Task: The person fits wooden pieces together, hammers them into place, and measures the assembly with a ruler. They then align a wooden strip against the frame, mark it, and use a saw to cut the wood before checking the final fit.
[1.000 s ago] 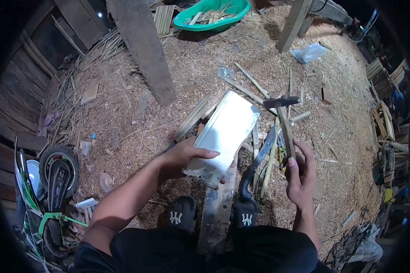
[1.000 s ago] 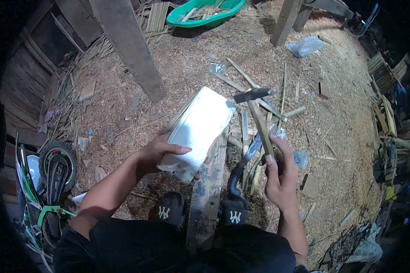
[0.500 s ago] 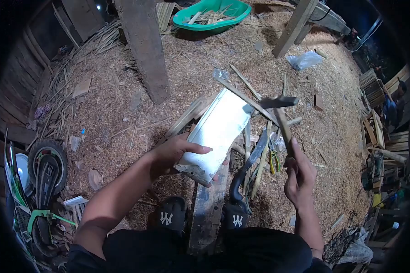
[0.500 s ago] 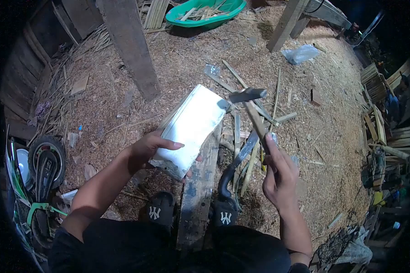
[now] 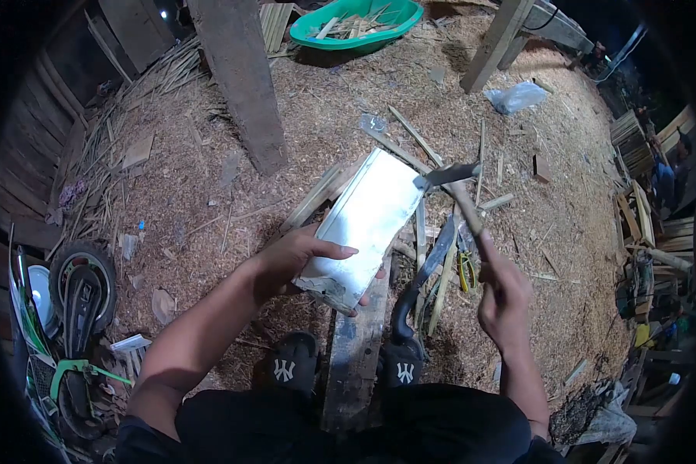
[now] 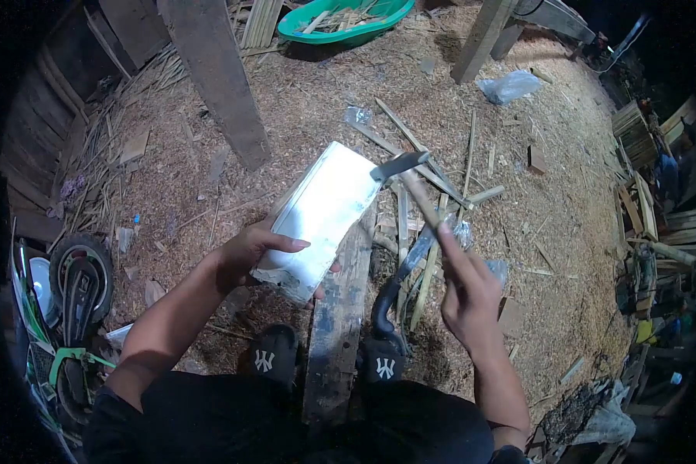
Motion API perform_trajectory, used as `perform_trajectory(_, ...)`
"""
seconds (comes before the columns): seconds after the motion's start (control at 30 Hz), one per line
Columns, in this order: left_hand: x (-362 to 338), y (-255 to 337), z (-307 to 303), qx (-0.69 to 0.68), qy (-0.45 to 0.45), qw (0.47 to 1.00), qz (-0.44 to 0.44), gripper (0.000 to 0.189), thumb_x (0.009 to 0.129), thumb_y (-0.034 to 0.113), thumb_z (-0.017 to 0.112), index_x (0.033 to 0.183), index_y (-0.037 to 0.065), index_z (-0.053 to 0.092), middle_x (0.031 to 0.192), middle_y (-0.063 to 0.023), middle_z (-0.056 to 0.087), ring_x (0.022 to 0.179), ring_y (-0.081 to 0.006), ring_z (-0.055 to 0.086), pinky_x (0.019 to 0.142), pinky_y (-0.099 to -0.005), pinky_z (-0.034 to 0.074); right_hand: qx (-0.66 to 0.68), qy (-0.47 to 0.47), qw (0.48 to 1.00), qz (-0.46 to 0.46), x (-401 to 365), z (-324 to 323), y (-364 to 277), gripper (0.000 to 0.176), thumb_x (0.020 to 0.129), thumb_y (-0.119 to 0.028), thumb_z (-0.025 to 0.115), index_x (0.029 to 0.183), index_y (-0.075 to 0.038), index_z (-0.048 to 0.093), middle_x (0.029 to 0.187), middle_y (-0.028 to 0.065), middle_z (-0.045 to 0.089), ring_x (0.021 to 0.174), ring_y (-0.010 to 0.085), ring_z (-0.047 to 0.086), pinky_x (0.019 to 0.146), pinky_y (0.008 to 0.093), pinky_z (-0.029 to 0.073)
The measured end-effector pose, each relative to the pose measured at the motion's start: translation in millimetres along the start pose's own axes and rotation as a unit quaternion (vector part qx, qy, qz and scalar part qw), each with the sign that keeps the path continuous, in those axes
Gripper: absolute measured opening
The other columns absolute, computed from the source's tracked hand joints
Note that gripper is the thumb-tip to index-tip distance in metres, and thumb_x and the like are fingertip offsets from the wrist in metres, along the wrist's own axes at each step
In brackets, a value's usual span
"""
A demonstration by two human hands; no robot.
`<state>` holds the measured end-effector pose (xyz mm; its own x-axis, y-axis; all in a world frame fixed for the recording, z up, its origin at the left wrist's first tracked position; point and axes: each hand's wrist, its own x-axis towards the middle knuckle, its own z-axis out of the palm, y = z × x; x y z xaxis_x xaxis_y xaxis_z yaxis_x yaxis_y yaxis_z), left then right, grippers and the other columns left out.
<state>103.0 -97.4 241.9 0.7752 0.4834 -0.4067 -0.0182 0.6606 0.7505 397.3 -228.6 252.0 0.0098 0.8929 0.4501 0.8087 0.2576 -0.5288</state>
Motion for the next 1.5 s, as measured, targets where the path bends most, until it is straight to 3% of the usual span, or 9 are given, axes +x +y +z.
perform_trajectory(0.27, 1.5, -0.2, -0.8, 0.014, 0.014, 1.000, -0.021, 0.056, 0.087, 0.017, 0.065, 0.131, -0.009, 0.044, 0.109, -0.0220, 0.066, 0.096, -0.0316, 0.070, 0.086, -0.0421, 0.058, -0.070, -0.039, 0.997, -0.012, -1.4, -0.5, 3.4, 0.067, 0.077, 0.017, 0.048, 0.139, -0.006, 0.054, 0.070, 0.0106, 0.055, 0.059, 0.0194, 0.053, 0.058, 0.0313, 0.046)
perform_trajectory(0.47, 7.0, -8.7, -11.1, 0.013, 0.005, 1.000, -0.011, 0.055, 0.087, 0.016, 0.065, 0.131, -0.009, 0.045, 0.108, -0.0216, 0.066, 0.095, -0.0311, 0.070, 0.084, -0.0415, 0.058, 0.019, 0.152, 0.988, -0.033, -10.3, 6.8, 9.3, 0.062, 0.079, 0.016, 0.047, 0.138, -0.003, 0.055, 0.078, 0.0126, 0.060, 0.064, 0.0199, 0.057, 0.061, 0.0318, 0.048)
perform_trajectory(0.6, 4.1, 3.4, 0.8, 0.042, 0.001, 0.999, -0.008, 0.056, 0.086, 0.019, 0.067, 0.130, -0.007, 0.046, 0.107, -0.0195, 0.067, 0.094, -0.0285, 0.070, 0.082, -0.0391, 0.059, -0.069, -0.051, 0.996, -0.013, 0.8, -2.2, -3.0, 0.063, 0.078, 0.017, 0.050, 0.137, -0.003, 0.055, 0.073, 0.0116, 0.056, 0.058, 0.0208, 0.052, 0.059, 0.0346, 0.046)
perform_trajectory(0.73, 7.1, -3.2, -6.9, 0.045, 0.014, 0.999, -0.018, 0.056, 0.085, 0.020, 0.068, 0.129, -0.007, 0.046, 0.107, -0.0196, 0.067, 0.093, -0.0287, 0.070, 0.081, -0.0393, 0.059, -0.032, 0.104, 0.992, -0.058, -5.1, 3.5, 6.7, 0.065, 0.081, 0.016, 0.049, 0.141, -0.010, 0.053, 0.074, 0.0122, 0.059, 0.061, 0.0188, 0.056, 0.059, 0.0309, 0.047)
perform_trajectory(0.83, -0.2, 8.6, 6.1, 0.087, 0.074, 0.993, -0.021, 0.056, 0.085, 0.018, 0.067, 0.130, -0.008, 0.044, 0.106, -0.0212, 0.067, 0.095, -0.0306, 0.070, 0.082, -0.0426, 0.060, -0.075, -0.044, 0.996, -0.016, -2.6, 0.3, -1.8, 0.058, 0.085, 0.012, 0.050, 0.140, -0.006, 0.053, 0.073, 0.0115, 0.060, 0.061, 0.0183, 0.056, 0.060, 0.0308, 0.046)
perform_trajectory(1.13, 2.9, -1.7, -16.2, -0.139, -0.020, 0.990, -0.003, 0.070, 0.085, 0.024, 0.060, 0.139, -0.010, 0.032, 0.117, -0.0318, 0.058, 0.088, -0.0471, 0.067, 0.081, -0.0583, 0.058, 0.106, 0.087, 0.988, 0.067, -7.9, 34.3, 7.9, 0.048, 0.097, -0.001, 0.050, 0.145, -0.001, 0.045, 0.111, 0.0157, 0.068, 0.077, 0.0146, 0.060, 0.074, 0.0267, 0.048)
perform_trajectory(1.2, 3.2, -5.6, -23.6, -0.276, -0.053, 0.960, 0.003, 0.066, 0.087, 0.026, 0.054, 0.138, -0.011, 0.033, 0.120, -0.0338, 0.056, 0.089, -0.0464, 0.068, 0.077, -0.0628, 0.057, 0.246, 0.044, 0.937, 0.243, -9.4, 38.4, 5.2, 0.052, 0.100, -0.005, 0.048, 0.150, -0.003, 0.036, 0.102, 0.0035, 0.065, 0.072, 0.0078, 0.048, 0.065, 0.0248, 0.042)
perform_trajectory(1.37, -1.9, -17.5, -39.8, -0.326, -0.056, 0.943, 0.025, 0.064, 0.091, 0.028, 0.047, 0.143, -0.008, 0.032, 0.128, -0.0317, 0.053, 0.090, -0.0468, 0.067, 0.076, -0.0626, 0.056, 0.234, 0.045, 0.931, 0.275, 17.2, 57.9, 32.4, 0.026, 0.090, -0.017, 0.072, 0.102, 0.001, 0.058, 0.086, 0.0037, 0.061, 0.079, 0.0101, 0.058, 0.070, 0.0257, 0.048)
perform_trajectory(1.5, -3.1, -17.2, -35.4, -0.327, 0.052, 0.944, 0.003, 0.065, 0.088, 0.032, 0.049, 0.143, -0.001, 0.037, 0.119, -0.0308, 0.059, 0.070, -0.0427, 0.069, 0.050, -0.0541, 0.060, 0.259, 0.009, 0.931, 0.257, 29.6, 88.4, 54.9, 0.033, 0.085, -0.019, 0.077, 0.102, 0.001, 0.057, 0.091, 0.0073, 0.063, 0.084, 0.0135, 0.062, 0.073, 0.0289, 0.051)
